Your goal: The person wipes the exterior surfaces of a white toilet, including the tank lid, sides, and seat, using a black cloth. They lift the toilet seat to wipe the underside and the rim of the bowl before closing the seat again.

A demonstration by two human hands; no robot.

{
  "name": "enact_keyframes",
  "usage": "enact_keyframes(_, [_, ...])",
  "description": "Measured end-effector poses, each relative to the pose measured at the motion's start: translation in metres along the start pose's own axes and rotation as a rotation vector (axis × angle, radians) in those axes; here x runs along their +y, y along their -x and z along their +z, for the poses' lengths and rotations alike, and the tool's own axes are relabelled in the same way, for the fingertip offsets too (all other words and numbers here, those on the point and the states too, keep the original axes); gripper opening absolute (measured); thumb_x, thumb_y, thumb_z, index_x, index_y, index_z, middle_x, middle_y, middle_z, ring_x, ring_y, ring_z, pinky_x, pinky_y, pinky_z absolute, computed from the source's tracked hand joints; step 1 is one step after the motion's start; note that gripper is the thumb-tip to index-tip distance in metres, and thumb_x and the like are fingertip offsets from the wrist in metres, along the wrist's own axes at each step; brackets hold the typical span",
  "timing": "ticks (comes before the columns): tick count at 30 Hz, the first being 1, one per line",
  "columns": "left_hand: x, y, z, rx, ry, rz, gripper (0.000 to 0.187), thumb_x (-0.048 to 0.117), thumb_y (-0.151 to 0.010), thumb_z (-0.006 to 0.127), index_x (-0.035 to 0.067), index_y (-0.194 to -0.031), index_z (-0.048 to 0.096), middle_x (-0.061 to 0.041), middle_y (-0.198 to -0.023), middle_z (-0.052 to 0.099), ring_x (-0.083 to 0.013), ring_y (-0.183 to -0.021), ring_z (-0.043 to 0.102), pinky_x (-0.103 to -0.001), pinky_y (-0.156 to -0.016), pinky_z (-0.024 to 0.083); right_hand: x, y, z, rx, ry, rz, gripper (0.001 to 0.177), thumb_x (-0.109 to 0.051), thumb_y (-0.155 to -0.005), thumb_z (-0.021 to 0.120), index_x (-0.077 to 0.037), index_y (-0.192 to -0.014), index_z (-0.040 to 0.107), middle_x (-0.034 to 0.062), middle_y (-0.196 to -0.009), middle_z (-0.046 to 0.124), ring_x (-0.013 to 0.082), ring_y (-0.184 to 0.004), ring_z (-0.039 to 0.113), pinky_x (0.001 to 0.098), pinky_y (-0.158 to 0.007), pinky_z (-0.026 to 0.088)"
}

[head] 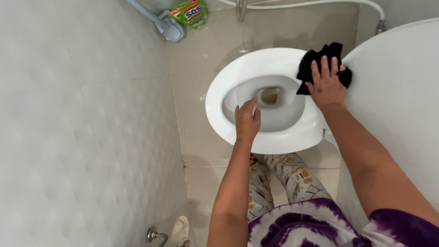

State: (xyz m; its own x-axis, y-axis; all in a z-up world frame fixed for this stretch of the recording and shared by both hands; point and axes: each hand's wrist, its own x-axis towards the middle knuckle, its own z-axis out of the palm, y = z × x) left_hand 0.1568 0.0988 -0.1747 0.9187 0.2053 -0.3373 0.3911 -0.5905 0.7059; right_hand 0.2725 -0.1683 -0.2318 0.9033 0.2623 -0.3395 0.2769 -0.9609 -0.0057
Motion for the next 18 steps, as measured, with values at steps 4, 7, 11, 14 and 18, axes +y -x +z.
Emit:
enact_keyframes(4, [-0.024,-0.003,-0.013,0.150,-0.130,0.069,0.043,0.015,-0.099,0.063,0.012,-0.141,0.060,-0.010,-0.149,0.057,-0.0286,-0.145,0.045,-0.060,-0.125,0.016,-0.010,-0.021,0.006,0.045,-0.121,-0.034,0.078,-0.043,-0.101,0.059,-0.013,-0.168,0.032,0.0186,-0.174,0.021,0.0441,-0.158,0.014,0.0571,-0.127,0.014])
enact_keyframes(7, [-0.045,-0.009,-0.029,0.235,-0.166,0.027,0.048,0.015,-0.098,0.065,0.013,-0.146,0.057,-0.009,-0.159,0.048,-0.0308,-0.154,0.035,-0.064,-0.126,0.009,-0.035,-0.048,0.014,0.107,-0.157,-0.086,0.078,-0.042,-0.105,0.060,-0.010,-0.170,0.032,0.0254,-0.173,0.020,0.0513,-0.157,0.011,0.0650,-0.125,0.011])
enact_keyframes(11, [-0.074,-0.014,-0.052,0.306,-0.188,-0.056,0.052,0.020,-0.100,0.063,0.014,-0.150,0.053,-0.009,-0.164,0.040,-0.0339,-0.156,0.026,-0.067,-0.124,0.004,-0.101,-0.083,0.022,0.115,-0.262,-0.194,0.077,-0.043,-0.105,0.062,-0.008,-0.168,0.034,0.0281,-0.171,0.019,0.0567,-0.154,0.007,0.0711,-0.121,0.007])
enact_keyframes(14, [-0.093,-0.009,-0.071,0.327,-0.211,-0.127,0.049,0.024,-0.104,0.058,0.015,-0.152,0.051,-0.008,-0.166,0.037,-0.0332,-0.158,0.023,-0.067,-0.124,0.001,-0.159,-0.097,0.020,0.106,-0.308,-0.308,0.075,-0.043,-0.106,0.063,-0.011,-0.169,0.037,0.0259,-0.173,0.019,0.0560,-0.155,0.007,0.0713,-0.122,0.006])
enact_keyframes(18, [-0.120,0.009,-0.092,0.358,-0.253,-0.200,0.046,0.027,-0.110,0.049,0.017,-0.155,0.049,-0.005,-0.169,0.034,-0.0327,-0.160,0.020,-0.068,-0.124,-0.004,-0.234,-0.095,0.018,0.056,-0.309,-0.392,0.073,-0.043,-0.101,0.066,-0.016,-0.164,0.041,0.0235,-0.171,0.019,0.0553,-0.154,0.007,0.0719,-0.120,0.005])
